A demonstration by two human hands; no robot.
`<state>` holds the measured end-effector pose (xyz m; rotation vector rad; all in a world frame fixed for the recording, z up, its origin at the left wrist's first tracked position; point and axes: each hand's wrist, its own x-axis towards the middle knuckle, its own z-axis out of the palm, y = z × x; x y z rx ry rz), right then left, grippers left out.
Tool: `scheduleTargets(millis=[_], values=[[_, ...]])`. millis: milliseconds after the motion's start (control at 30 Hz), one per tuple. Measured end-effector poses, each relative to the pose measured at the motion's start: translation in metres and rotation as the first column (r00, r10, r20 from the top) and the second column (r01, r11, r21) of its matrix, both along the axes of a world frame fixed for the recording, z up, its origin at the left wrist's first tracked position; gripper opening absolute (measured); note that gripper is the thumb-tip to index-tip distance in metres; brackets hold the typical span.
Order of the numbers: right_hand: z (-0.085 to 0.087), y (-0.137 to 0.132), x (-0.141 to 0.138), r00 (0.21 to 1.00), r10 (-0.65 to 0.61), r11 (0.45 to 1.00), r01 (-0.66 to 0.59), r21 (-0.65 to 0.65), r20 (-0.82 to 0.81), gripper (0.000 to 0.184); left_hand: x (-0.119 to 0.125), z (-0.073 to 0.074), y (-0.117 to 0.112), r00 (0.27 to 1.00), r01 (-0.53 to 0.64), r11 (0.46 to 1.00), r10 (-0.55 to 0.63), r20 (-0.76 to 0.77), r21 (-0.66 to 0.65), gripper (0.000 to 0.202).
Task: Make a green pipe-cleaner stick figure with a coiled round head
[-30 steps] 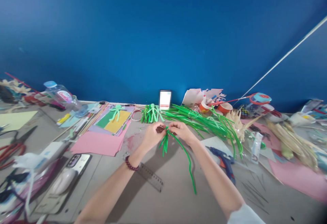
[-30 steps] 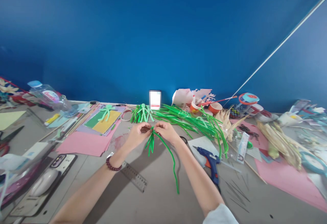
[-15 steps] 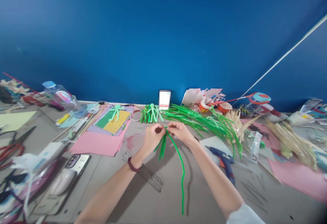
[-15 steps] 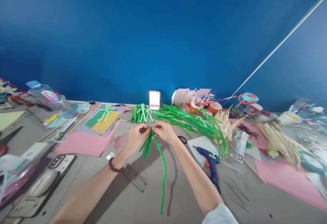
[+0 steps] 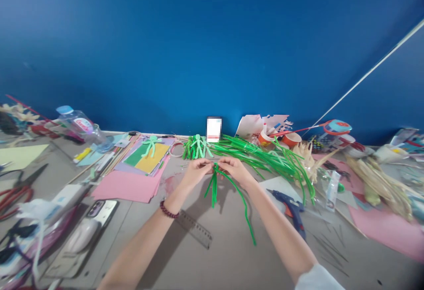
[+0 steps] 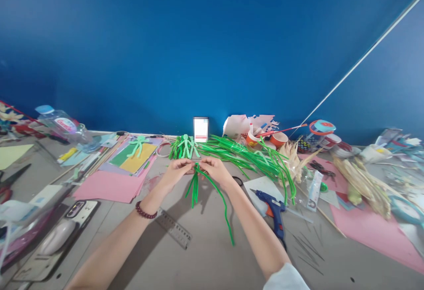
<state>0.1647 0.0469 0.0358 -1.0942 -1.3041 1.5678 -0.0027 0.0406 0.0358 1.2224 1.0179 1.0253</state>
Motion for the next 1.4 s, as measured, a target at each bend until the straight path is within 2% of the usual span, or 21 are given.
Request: scheduleTargets(millis=[200, 467, 633, 933, 1000, 1033, 1133, 1233, 1300, 1400], values=[[-0.001, 0.001, 0.006, 0.998, 0.031, 0.999, -0.032, 0.025, 0.060, 0.028, -0.001, -0.005, 0.003, 0.999, -0.004, 1.000, 0.004, -0.034, 0.006, 0.022], [-0.005, 0.003, 0.006, 0.988, 0.053, 0.988, -0.073, 0.133, 0.148, 0.029, 0.001, 0.001, 0.001, 1.000, 0.025, 1.000, -0.025, 0.009, 0.000, 0.024], [-0.006, 0.003, 0.002, 0.979, 0.004, 0.956, -0.064, 0.287, 0.204, 0.027, 0.003, 0.004, 0.000, 0.998, 0.018, 1.000, -0.017, 0.054, -0.013, 0.025], [-0.009, 0.005, 0.003, 0.980, -0.061, 0.953, 0.001, 0.303, 0.189, 0.022, 0.002, 0.006, 0.000, 0.996, 0.058, 0.998, -0.060, 0.061, 0.034, 0.024], [-0.007, 0.005, 0.004, 0.961, -0.135, 0.913, 0.027, 0.406, 0.240, 0.018, 0.002, 0.005, 0.002, 0.997, 0.029, 0.999, -0.031, 0.065, 0.031, 0.022], [-0.006, 0.004, 0.005, 0.946, -0.179, 0.875, 0.028, 0.483, 0.270, 0.015, 0.001, 0.004, 0.002, 0.997, 0.014, 1.000, -0.016, 0.079, 0.021, 0.021], [0.000, 0.001, 0.009, 0.882, -0.261, 0.701, -0.106, 0.705, 0.392, 0.012, 0.002, 0.001, 0.004, 0.986, 0.002, 1.000, 0.003, 0.169, -0.031, 0.023], [0.004, -0.001, 0.012, 0.792, -0.332, 0.536, -0.290, 0.793, 0.513, 0.019, 0.003, 0.001, 0.004, 0.969, 0.015, 0.998, 0.002, 0.249, -0.064, 0.025], [0.005, -0.002, 0.012, 0.745, -0.385, 0.477, -0.345, 0.808, 0.545, 0.021, 0.003, 0.001, 0.004, 0.964, 0.013, 0.997, 0.007, 0.264, -0.072, 0.025], [0.006, -0.002, 0.012, 0.707, -0.415, 0.448, -0.390, 0.805, 0.573, 0.022, 0.004, 0.002, 0.003, 0.968, 0.012, 0.997, 0.007, 0.251, -0.073, 0.026]])
